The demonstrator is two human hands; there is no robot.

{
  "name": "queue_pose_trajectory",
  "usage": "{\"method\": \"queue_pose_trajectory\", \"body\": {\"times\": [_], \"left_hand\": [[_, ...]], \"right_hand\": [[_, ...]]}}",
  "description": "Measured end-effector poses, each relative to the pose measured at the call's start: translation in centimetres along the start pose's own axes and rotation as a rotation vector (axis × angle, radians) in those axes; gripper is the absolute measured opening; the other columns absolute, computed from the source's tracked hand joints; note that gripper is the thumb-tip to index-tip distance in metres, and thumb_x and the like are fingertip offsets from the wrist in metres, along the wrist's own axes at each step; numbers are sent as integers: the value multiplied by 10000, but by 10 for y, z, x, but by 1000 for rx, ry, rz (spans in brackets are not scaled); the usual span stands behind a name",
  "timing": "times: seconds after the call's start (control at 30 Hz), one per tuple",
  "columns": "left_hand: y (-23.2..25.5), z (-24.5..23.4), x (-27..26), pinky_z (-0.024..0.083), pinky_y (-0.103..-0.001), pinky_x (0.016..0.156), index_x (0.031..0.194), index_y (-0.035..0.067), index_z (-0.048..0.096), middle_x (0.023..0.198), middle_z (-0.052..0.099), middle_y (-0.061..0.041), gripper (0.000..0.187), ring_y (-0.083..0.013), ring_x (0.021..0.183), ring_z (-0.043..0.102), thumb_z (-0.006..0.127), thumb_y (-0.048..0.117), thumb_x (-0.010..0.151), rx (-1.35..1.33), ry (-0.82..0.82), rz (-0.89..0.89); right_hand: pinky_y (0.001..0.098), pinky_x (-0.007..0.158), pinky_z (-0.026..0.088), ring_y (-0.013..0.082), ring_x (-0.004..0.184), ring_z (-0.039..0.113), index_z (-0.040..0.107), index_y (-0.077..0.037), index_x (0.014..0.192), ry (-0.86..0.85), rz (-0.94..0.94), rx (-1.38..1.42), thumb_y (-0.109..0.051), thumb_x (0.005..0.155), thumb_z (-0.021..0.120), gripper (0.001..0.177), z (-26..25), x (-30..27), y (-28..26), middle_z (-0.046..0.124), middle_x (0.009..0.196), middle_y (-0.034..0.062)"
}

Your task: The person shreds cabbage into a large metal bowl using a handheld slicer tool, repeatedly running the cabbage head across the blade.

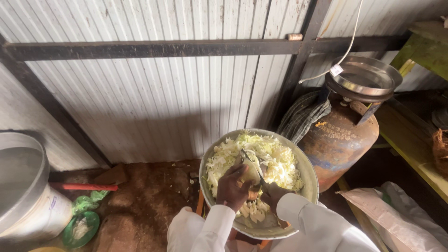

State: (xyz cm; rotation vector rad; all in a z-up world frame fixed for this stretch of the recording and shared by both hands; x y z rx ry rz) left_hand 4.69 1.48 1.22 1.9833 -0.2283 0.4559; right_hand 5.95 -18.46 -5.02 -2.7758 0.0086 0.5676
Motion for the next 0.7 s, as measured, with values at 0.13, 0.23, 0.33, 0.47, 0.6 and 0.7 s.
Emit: {"method": "queue_pose_trajectory", "body": {"times": [0.13, 0.23, 0.33, 0.47, 0.6, 0.7], "left_hand": [[-1, 4, 0, 539, -352, 1036, 1193, 47, 748, 1251, 720, -164, 439, -302, 1154, 705, 840, 151, 776, -3, 7, 13], [-4, -5, -2, 555, -355, 1008, 1172, 38, 757, 1239, 732, -164, 434, -313, 1133, 712, 826, 120, 752, -9, 26, 43], [-4, 7, 0, 572, -346, 982, 1155, 34, 747, 1225, 731, -155, 430, -301, 1102, 725, 837, 159, 754, -2, 0, -6], [-11, -1, -4, 542, -373, 1011, 1193, 26, 746, 1242, 714, -184, 443, -329, 1126, 701, 832, 137, 773, 27, 6, 36], [-8, 12, 0, 548, -370, 1002, 1184, 25, 743, 1227, 725, -179, 457, -321, 1136, 702, 840, 147, 754, 0, 5, 31], [-14, -5, 2, 534, -371, 1020, 1173, 21, 746, 1241, 717, -183, 452, -318, 1145, 697, 843, 153, 752, 27, 3, -24]], "right_hand": [[474, 891, 538, 360, 1060, 670, 624, -226, 1277, 87, -249, -170, -297, 826, 673, 459, 6, 14, -1, 666, 1200, 107], [509, 809, 569, 415, 1099, 649, 615, -216, 1333, 103, -644, -521, -133, 684, 708, 661, 16, 41, -12, 602, 1339, 103], [507, 826, 570, 392, 1185, 601, 617, -219, 1334, 14, -629, -734, -121, 738, 695, 609, 25, 52, 21, 550, 1412, 92], [480, 913, 553, 310, 1328, 515, 625, -233, 1299, -176, -413, -886, -205, 941, 643, 360, 60, 46, 37, 489, 1467, 70], [486, 943, 508, 329, 1226, 582, 572, -225, 1364, -18, -264, -432, -355, 925, 628, 461, 52, 7, 65, 540, 1423, 111], [486, 981, 479, 328, 1184, 626, 559, -221, 1362, 21, -178, -191, -435, 942, 595, 472, 43, -4, 42, 598, 1351, 122]]}}
Point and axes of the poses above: each hand's wrist, its own x-axis towards the middle knuckle, its own z-axis out of the palm, y = z × x, the point moved 4 cm from there along x, towards the middle knuckle
